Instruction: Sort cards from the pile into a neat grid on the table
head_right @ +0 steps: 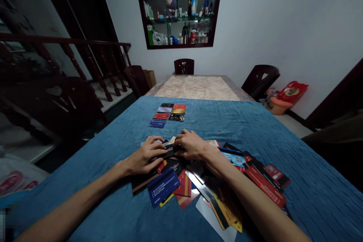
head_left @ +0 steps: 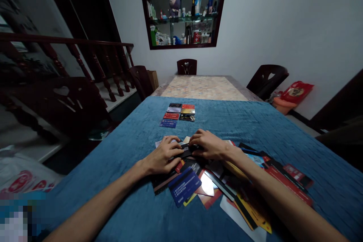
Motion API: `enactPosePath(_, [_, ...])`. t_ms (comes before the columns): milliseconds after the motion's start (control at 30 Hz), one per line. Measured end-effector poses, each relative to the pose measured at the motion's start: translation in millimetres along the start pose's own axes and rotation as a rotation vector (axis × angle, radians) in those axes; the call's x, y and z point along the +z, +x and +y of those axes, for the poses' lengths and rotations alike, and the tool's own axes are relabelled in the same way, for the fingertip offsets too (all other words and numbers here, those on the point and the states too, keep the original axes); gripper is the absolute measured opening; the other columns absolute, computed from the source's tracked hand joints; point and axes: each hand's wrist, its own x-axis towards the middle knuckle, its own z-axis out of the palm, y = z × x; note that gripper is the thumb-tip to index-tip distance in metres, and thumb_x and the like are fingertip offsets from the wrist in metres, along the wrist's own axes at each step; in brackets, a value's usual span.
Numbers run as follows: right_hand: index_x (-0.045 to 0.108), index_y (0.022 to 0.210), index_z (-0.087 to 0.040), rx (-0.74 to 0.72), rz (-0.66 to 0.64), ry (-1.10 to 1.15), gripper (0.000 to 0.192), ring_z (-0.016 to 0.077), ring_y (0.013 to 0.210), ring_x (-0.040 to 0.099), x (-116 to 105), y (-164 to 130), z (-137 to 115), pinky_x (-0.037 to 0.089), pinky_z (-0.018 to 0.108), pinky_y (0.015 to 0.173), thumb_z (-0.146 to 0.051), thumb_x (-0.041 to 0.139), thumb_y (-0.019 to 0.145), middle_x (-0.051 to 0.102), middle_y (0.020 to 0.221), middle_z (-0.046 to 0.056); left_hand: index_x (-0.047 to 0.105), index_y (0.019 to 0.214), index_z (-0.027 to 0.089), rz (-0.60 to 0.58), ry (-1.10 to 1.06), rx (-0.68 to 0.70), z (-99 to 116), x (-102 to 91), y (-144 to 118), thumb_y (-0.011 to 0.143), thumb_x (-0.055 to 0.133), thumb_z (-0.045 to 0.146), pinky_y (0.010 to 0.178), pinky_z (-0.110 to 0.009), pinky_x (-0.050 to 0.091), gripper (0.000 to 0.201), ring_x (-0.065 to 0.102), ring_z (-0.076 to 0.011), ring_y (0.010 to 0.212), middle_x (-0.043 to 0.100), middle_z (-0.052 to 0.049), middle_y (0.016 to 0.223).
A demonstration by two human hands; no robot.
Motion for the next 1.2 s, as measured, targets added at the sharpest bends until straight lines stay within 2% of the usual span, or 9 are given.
enactPosePath(233, [0.074, 0.099, -0.022, -0.049, 0.034, 0.015, 0.018, 0.0223, 0.095, 0.055, -4, -1, 4, 0.041, 0.035, 0.083, -0.029, 0.063, 0.087, 0.073, 0.097, 0.006, 0.07, 0.101, 0.017, 0.086, -0.094, -0.016, 3, -4.7, 2, 0.09, 0.051, 0.018, 0.094, -0.044, 0.045, 0.022, 0.056, -0.0249, 0.109, 0.07, -0.009, 0.095])
enactPosePath(367, [0.074, 0.098, -0.019, -0.073, 0.056, 0.017, 0.018, 0.0208, 0.091, 0.057, -6, 0, 3, 0.042, 0.032, 0.081, -0.025, 0.06, 0.089, 0.073, 0.093, 0.007, 0.071, 0.1, 0.017, 0.121, -0.116, -0.022, 1, -5.5, 3, 0.091, 0.049, 0.018, 0.088, -0.042, 0.047, 0.023, 0.059, -0.0226, 0.099, 0.071, -0.009, 0.092])
enactPosePath(600, [0.074, 0.096, -0.017, -0.059, 0.13, -0.017, 0.023, 0.0184, 0.081, 0.058, -6, 2, 1, 0.041, 0.028, 0.073, -0.02, 0.051, 0.094, 0.071, 0.083, 0.008, 0.07, 0.099, 0.016, 0.211, -0.112, -0.05, -6, -3.7, 3, 0.095, 0.046, 0.017, 0.084, -0.04, 0.048, 0.024, 0.06, -0.0208, 0.093, 0.071, -0.008, 0.089])
enactPosePath(867, [0.071, 0.103, -0.018, -0.067, 0.276, 0.011, 0.024, 0.0175, 0.086, 0.059, 8, 5, 8, 0.043, 0.026, 0.076, -0.015, 0.049, 0.095, 0.072, 0.09, 0.007, 0.067, 0.105, 0.015, 0.33, -0.075, -0.038, -18, 3.1, 0, 0.092, 0.049, 0.012, 0.082, -0.037, 0.049, 0.022, 0.061, -0.0191, 0.09, 0.071, -0.007, 0.091])
enactPosePath(1067, [0.07, 0.107, -0.02, -0.012, 0.357, -0.047, 0.026, 0.0182, 0.087, 0.062, 18, 8, 8, 0.044, 0.027, 0.072, -0.016, 0.048, 0.094, 0.073, 0.093, 0.007, 0.062, 0.119, 0.016, 0.345, -0.069, -0.101, -22, 4.9, -1, 0.089, 0.049, 0.007, 0.082, -0.034, 0.051, 0.034, 0.062, -0.0182, 0.091, 0.071, -0.007, 0.097])
enactPosePath(1200, [0.069, 0.109, -0.02, 0.016, 0.364, -0.093, 0.027, 0.0182, 0.087, 0.062, 20, 8, 8, 0.042, 0.027, 0.071, -0.013, 0.048, 0.093, 0.073, 0.092, 0.006, 0.063, 0.116, 0.015, 0.353, -0.064, -0.093, -24, 5.7, -2, 0.089, 0.05, 0.008, 0.081, -0.034, 0.051, 0.031, 0.062, -0.0185, 0.09, 0.071, -0.008, 0.099])
